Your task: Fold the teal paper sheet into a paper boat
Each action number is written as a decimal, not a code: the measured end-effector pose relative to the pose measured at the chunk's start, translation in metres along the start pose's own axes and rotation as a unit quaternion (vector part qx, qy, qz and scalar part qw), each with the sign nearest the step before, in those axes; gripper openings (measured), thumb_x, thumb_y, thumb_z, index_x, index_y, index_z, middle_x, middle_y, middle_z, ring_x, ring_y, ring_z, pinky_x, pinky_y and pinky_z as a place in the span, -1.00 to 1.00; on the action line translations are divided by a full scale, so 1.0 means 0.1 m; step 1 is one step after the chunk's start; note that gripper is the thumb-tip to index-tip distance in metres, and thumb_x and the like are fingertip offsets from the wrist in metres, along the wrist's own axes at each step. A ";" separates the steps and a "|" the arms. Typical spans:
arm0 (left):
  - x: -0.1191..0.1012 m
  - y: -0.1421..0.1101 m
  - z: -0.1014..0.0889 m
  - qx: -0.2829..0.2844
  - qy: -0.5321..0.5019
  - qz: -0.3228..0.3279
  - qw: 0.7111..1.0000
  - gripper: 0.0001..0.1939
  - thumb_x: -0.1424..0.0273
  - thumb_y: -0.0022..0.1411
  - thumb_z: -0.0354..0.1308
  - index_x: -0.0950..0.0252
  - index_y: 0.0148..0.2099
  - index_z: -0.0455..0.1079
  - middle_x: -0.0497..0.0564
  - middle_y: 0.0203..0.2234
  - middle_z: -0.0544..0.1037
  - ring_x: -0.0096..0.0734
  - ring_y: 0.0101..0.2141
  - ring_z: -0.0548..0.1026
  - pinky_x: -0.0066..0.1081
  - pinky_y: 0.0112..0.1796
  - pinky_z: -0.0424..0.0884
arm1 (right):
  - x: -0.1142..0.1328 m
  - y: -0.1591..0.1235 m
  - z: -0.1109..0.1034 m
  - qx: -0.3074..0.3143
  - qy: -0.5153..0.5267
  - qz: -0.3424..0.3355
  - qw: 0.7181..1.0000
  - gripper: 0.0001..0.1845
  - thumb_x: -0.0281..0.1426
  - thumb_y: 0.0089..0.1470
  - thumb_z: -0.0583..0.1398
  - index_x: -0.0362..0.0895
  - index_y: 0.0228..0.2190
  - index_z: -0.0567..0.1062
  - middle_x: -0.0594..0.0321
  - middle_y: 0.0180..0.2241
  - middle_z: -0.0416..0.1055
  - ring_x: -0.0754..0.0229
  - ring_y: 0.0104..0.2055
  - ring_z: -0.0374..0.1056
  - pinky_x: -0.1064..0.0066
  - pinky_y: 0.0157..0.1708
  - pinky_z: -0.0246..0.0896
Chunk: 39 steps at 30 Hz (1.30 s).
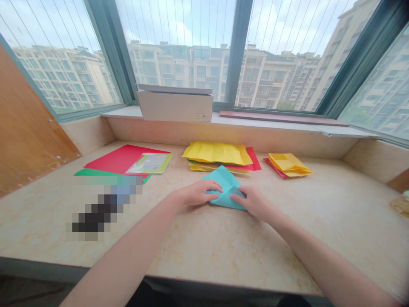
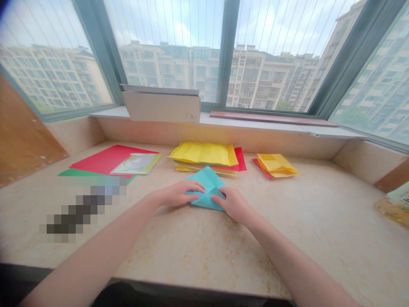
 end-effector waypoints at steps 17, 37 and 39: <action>0.09 0.04 0.10 -0.009 -0.002 0.010 1.000 -0.58 0.37 0.21 0.21 0.18 0.13 0.41 0.09 0.10 0.43 -0.17 0.09 0.38 -0.20 0.12 0.26 | -0.05 0.00 0.03 -0.023 -0.014 0.044 0.999 -0.83 -0.26 0.04 0.25 -0.09 -0.36 0.47 0.20 -0.39 0.48 0.10 -0.34 0.37 0.32 -0.36 0.18; -0.07 0.01 0.11 -0.023 0.096 0.018 0.995 -0.73 0.29 0.26 0.19 0.23 -0.03 0.52 0.15 0.07 0.47 -0.08 0.09 0.41 -0.14 0.11 0.30 | -0.03 0.00 -0.19 -0.037 0.043 0.023 0.998 -0.55 -0.22 -0.04 0.32 -0.06 -0.08 0.52 0.12 -0.09 0.51 -0.08 0.00 0.36 0.12 -0.02 0.24; -0.08 0.01 0.11 -0.019 0.104 0.015 0.994 -0.72 0.28 0.26 0.18 0.24 -0.01 0.51 0.15 0.08 0.46 -0.10 0.09 0.41 -0.15 0.11 0.30 | -0.06 0.00 -0.19 -0.043 0.038 0.029 0.998 -0.47 -0.20 -0.05 0.33 -0.07 -0.01 0.49 0.07 -0.01 0.47 -0.12 0.08 0.32 0.08 0.05 0.19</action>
Point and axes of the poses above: each hand's wrist, its own y-axis towards the middle knuckle, its own z-axis out of the palm, x = y × z, the point moved 5 cm from there along y, towards the middle knuckle
